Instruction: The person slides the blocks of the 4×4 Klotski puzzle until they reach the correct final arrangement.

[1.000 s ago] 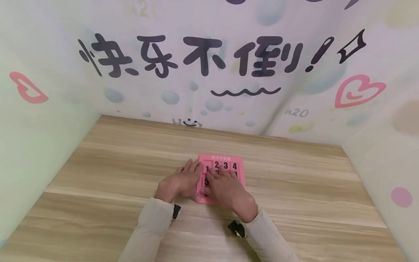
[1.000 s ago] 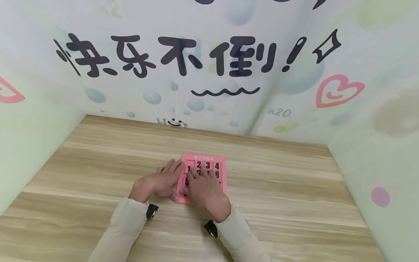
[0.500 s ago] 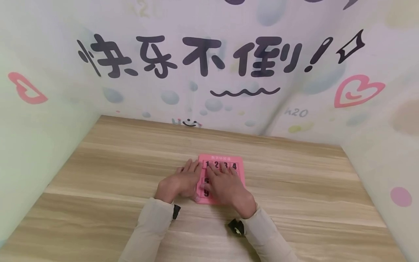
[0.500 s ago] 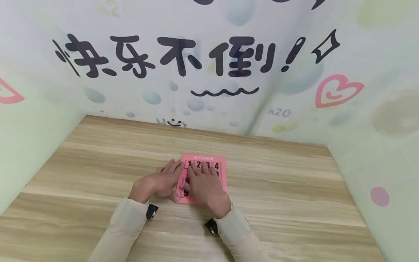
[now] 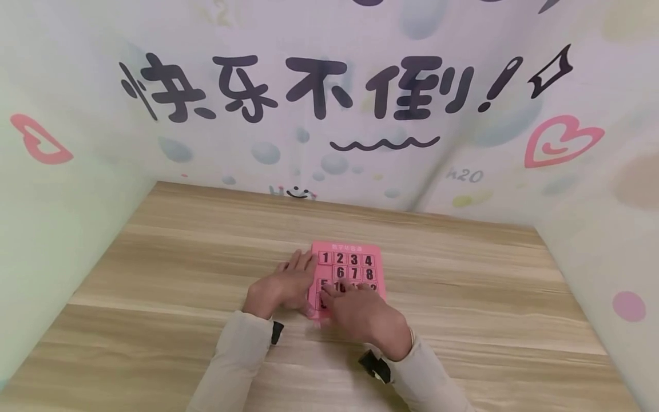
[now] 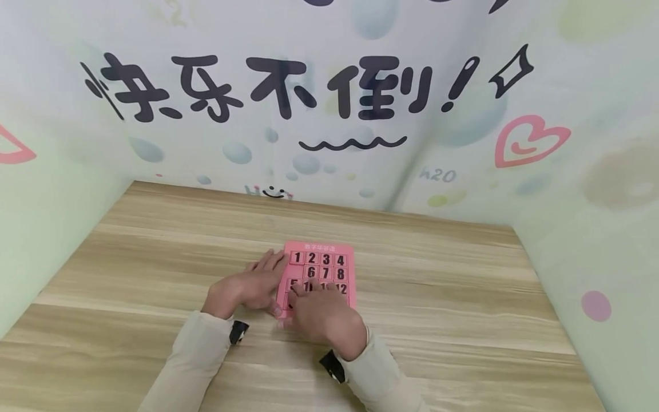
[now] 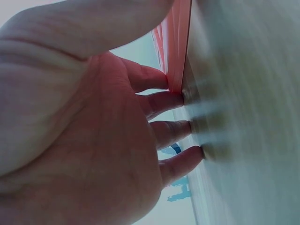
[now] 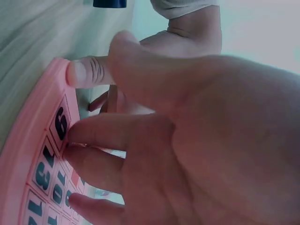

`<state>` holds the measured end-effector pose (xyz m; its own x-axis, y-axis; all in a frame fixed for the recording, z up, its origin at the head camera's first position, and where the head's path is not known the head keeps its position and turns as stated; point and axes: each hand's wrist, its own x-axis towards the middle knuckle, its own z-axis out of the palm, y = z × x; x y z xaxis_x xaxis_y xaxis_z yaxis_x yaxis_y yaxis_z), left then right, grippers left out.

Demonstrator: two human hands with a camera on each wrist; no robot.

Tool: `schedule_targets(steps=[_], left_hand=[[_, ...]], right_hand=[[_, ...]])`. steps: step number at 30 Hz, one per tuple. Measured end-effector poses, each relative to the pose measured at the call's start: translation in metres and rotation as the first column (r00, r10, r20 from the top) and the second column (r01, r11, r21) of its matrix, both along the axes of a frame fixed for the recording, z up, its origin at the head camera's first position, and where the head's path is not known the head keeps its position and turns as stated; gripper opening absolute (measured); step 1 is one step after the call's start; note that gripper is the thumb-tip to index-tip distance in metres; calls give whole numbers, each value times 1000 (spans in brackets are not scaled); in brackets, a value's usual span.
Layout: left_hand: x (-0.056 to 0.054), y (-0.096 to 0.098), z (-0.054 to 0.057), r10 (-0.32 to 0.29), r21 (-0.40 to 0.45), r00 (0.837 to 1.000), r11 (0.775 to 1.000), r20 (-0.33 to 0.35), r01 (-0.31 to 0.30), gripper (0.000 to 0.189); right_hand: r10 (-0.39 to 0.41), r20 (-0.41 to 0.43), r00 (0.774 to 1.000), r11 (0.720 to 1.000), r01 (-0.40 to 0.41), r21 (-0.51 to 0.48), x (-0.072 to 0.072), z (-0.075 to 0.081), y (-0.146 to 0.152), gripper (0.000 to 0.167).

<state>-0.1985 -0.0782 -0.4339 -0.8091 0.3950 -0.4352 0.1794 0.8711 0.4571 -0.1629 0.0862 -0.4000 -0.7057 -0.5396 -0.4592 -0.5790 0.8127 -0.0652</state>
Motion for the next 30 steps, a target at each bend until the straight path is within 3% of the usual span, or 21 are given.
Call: schedule_targets(steps=[11, 21, 30], left_hand=[[-1, 2, 1, -21, -5, 1000, 1000, -10, 21, 110], [-2, 3, 2, -27, -9, 1000, 1000, -15, 27, 110], [0, 1, 2, -6, -1, 1000, 1000, 5, 6, 112]], right_hand=[[-39, -49, 998, 999, 40, 28, -5, -8, 0, 52], [-51, -67, 996, 998, 49, -29, -12, -14, 4, 53], [-51, -30, 998, 996, 49, -68, -13, -11, 9, 54]])
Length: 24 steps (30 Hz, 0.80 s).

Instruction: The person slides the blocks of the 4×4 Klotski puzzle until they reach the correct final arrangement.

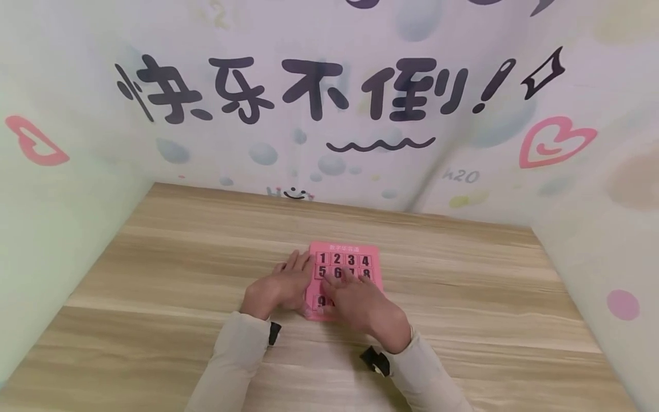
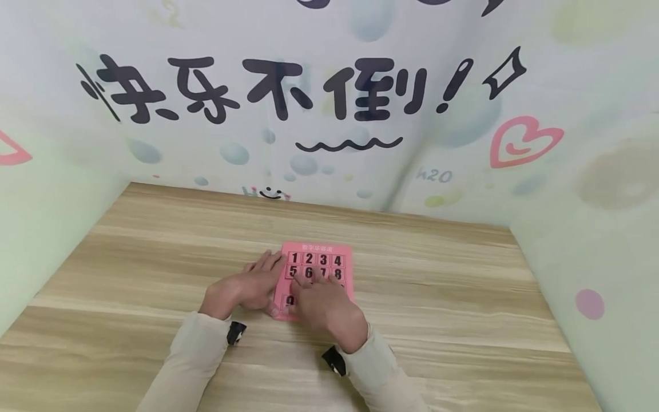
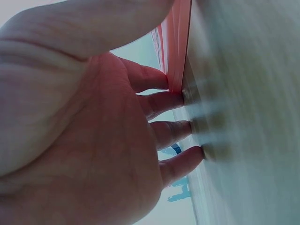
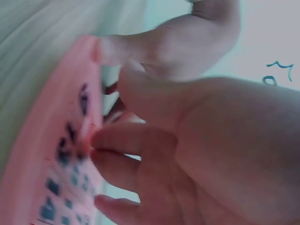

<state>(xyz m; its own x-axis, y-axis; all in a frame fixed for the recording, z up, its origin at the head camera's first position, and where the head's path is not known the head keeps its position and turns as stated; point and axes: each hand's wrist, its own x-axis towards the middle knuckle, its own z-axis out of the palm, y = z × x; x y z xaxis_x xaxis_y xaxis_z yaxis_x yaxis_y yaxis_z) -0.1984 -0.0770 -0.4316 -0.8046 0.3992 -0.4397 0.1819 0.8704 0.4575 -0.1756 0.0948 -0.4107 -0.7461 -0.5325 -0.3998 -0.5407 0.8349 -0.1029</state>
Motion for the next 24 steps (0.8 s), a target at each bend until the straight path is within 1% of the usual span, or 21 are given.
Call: schedule_targets(steps=[4, 7, 11, 13, 18, 24], left_hand=[[0, -3, 1, 13, 10, 1000, 1000, -7, -13, 113], [1, -4, 2, 16, 15, 1000, 1000, -4, -16, 114], [1, -5, 1, 12, 15, 1000, 1000, 2, -12, 113], [1, -5, 0, 12, 12, 1000, 1000, 0, -12, 114], [2, -3, 0, 10, 12, 1000, 1000, -3, -10, 114], [2, -1, 0, 6, 10, 1000, 1000, -5, -6, 113]], right_hand=[[18, 14, 1000, 1000, -18, 14, 7, 8, 0, 50], [27, 21, 999, 999, -28, 27, 12, 13, -2, 54], [37, 23, 999, 998, -38, 44, 20, 18, -5, 64], [30, 27, 999, 998, -31, 48, 23, 19, -5, 64], [7, 47, 999, 998, -10, 60, 30, 19, -3, 62], [38, 20, 999, 994, -39, 106, 34, 14, -1, 59]])
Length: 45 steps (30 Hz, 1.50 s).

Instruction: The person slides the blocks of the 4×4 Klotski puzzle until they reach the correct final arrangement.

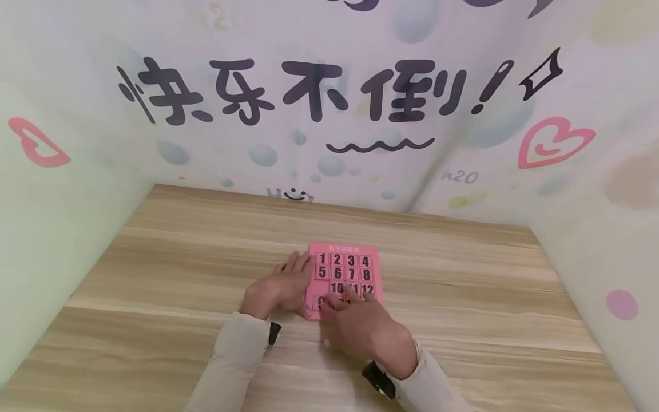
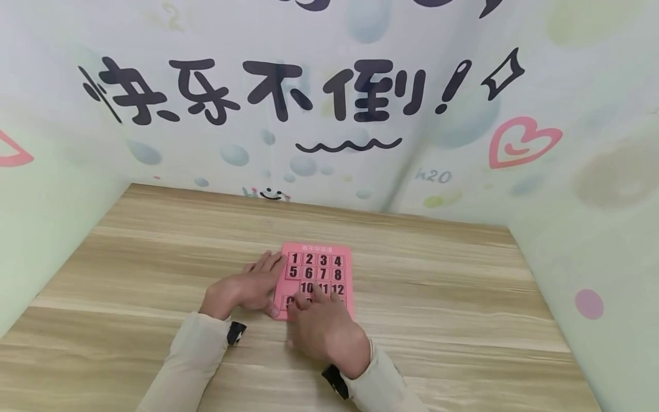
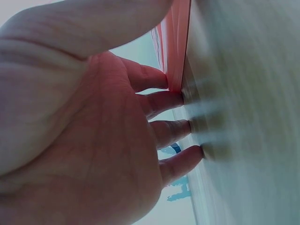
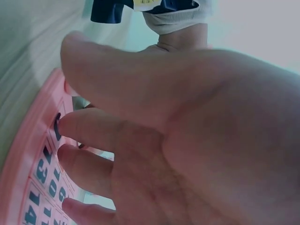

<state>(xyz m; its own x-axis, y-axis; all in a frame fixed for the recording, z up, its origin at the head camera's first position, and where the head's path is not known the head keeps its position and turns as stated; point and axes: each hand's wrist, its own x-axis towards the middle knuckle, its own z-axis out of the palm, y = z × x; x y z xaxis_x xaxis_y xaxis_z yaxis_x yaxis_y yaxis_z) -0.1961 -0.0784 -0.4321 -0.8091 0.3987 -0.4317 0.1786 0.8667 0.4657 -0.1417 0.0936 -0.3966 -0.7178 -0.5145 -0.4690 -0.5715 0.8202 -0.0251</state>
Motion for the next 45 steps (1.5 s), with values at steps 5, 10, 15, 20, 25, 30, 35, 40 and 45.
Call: schedule_targets(steps=[5, 10, 15, 20, 25, 30, 35, 40, 45], left_hand=[[0, 0, -2, 4, -1, 1000, 1000, 2, -4, 113], [-1, 0, -3, 5, 1, 1000, 1000, 5, -5, 112], [-1, -1, -1, 13, 6, 1000, 1000, 13, -13, 111], [-2, -2, 1, 12, 11, 1000, 1000, 17, -12, 111], [-2, -2, 1, 15, 17, 1000, 1000, 20, -15, 111], [-1, -2, 0, 10, 21, 1000, 1000, 16, -11, 111], [-2, -1, 0, 6, 12, 1000, 1000, 14, -7, 111], [-2, -2, 0, 3, -4, 1000, 1000, 18, -3, 112], [-3, -2, -1, -6, -12, 1000, 1000, 20, 6, 111]], right_hand=[[-13, 5, 1000, 1000, 13, 1, 3, -4, 0, 60], [5, -18, 1000, 1000, -6, -14, 5, -7, 4, 60], [15, -22, 1000, 999, -16, -28, 5, -9, 5, 58], [7, -26, 1000, 1000, -8, -21, 4, -9, 3, 58], [-3, -36, 999, 1000, 3, -3, 6, -8, 1, 64], [8, -49, 999, 1000, -8, 10, 9, -7, 0, 68], [27, -59, 998, 999, -25, 27, 10, -9, -1, 66], [23, -72, 997, 1000, -22, 12, 7, -14, -3, 65], [17, -83, 996, 1000, -17, 8, 2, -19, -3, 64]])
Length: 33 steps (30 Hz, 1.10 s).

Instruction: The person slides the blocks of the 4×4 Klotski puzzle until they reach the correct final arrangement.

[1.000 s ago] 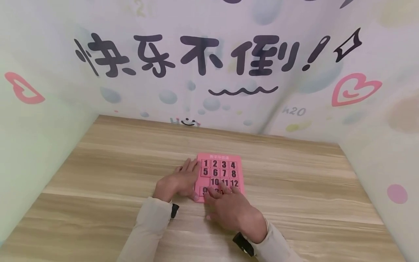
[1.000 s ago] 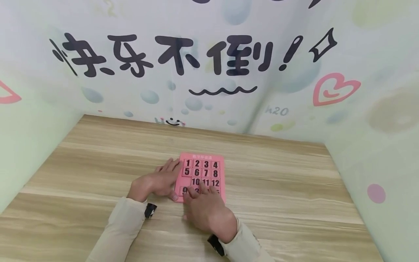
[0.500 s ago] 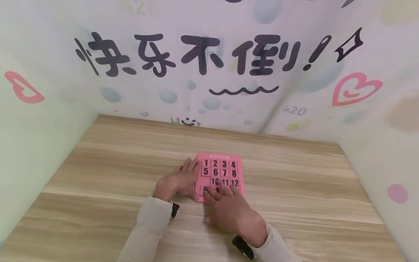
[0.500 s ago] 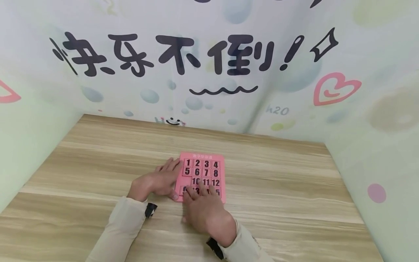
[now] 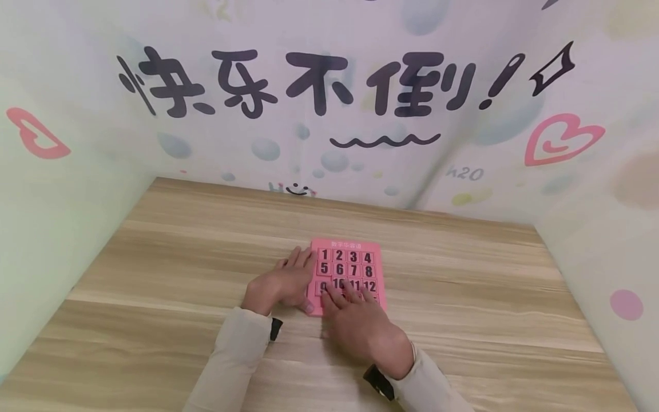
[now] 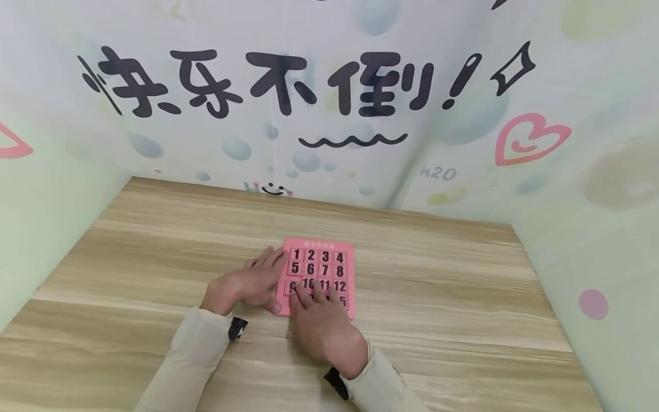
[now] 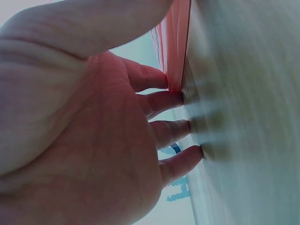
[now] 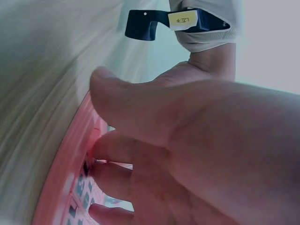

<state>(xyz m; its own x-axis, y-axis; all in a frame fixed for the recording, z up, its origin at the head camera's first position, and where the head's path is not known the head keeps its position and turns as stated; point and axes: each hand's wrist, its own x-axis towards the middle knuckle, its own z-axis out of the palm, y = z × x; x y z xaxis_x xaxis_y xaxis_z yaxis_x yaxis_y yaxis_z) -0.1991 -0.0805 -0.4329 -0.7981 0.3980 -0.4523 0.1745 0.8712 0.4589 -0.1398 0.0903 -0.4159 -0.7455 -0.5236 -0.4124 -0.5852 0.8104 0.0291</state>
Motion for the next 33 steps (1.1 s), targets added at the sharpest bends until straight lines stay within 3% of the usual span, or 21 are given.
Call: schedule_targets(steps=[8, 14, 20, 24, 33], left_hand=[[-1, 1, 1, -3, 9, 1000, 1000, -3, 3, 112], [0, 2, 0, -9, -8, 1000, 1000, -1, 9, 112], [1, 3, -1, 8, 8, 1000, 1000, -5, -8, 113], [1, 3, 0, 15, 22, 1000, 1000, -3, -14, 113], [1, 2, 1, 13, 21, 1000, 1000, -5, -12, 113]], right_hand=[[27, -62, 998, 1000, -27, -2, -7, -5, 2, 65], [-3, -45, 999, 999, 1, -50, -6, 0, 6, 67], [16, -76, 997, 998, -11, 66, 6, 17, 9, 53], [20, -85, 996, 992, -9, 130, 11, 15, 8, 53], [5, -87, 996, 995, 5, 104, 14, 7, 3, 57]])
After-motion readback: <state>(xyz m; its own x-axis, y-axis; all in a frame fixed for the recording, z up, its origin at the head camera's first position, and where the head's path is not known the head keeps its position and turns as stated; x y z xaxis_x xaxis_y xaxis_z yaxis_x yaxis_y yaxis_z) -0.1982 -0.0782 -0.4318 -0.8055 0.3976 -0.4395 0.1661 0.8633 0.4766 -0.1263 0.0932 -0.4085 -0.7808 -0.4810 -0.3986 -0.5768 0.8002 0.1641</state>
